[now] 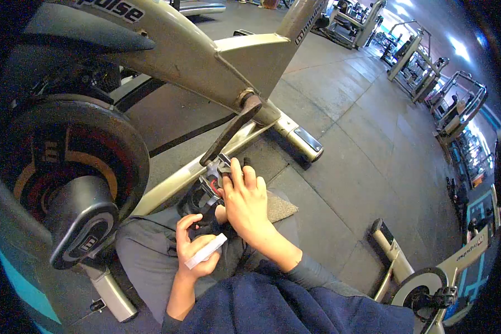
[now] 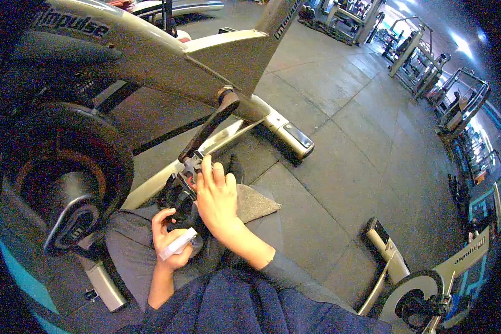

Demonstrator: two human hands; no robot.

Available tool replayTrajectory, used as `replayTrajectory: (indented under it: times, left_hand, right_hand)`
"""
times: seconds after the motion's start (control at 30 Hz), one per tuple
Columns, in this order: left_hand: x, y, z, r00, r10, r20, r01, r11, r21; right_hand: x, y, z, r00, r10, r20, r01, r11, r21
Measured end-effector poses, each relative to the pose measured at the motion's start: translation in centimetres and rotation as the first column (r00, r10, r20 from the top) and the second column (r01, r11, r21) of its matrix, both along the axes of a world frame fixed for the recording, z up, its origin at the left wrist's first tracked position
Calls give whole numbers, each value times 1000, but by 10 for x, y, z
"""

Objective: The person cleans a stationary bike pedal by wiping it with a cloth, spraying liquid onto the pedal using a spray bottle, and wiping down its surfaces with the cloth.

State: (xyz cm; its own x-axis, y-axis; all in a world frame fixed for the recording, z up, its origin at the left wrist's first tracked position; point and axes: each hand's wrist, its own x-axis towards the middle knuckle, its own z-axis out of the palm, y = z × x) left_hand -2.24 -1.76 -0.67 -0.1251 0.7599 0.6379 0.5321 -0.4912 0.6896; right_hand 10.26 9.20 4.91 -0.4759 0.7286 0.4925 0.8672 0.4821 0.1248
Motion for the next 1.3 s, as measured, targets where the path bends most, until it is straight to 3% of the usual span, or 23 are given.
replayTrajectory:
  times: [0.1,0.27,0.47,0.53,0.73,0.8,0.87,1.0,1.07,1.23,1.3]
  left_hand:
    - [1,2,-1,1000,12,9,-12,1000,18]
    - [1,1,0,1000,24,2,-24,999,26]
    - [1,1,-4,999,37,-12,-36,999,38]
    - [1,1,-7,999,18,26,-19,1000,24]
    - [1,2,-2,1000,21,17,-22,999,39]
    - [1,2,-3,1000,22,12,-23,999,39]
    - [1,3,-4,1000,27,6,-27,999,40]
    - [1,1,-3,1000,26,-8,-25,999,28]
    - [1,1,-1,1000,28,-7,-28,999,30]
    - [2,2,0,999,38,-5,-37,998,54]
    - [2,3,-3,999,33,-4,-33,998,45]
  right_hand:
    - [-6,14,1,994,51,-101,-58,996,-67]
    - [-13,44,6,990,67,-121,-91,975,-202]
    - [-9,34,4,992,91,-90,-104,983,-154]
    - [-4,23,1,990,103,-100,-108,993,-45]
    - [0,-1,-4,1000,14,-20,-14,999,32]
    - [-2,-4,-2,995,-49,82,47,999,22]
    - [-6,0,-4,999,-24,48,21,998,59]
    - [-15,24,3,998,45,-42,-45,999,-6]
    - [-19,39,8,996,15,-93,-39,965,-261]
    - [-15,44,5,990,65,-124,-93,967,-237]
    - [-13,33,2,992,93,-89,-100,992,-82]
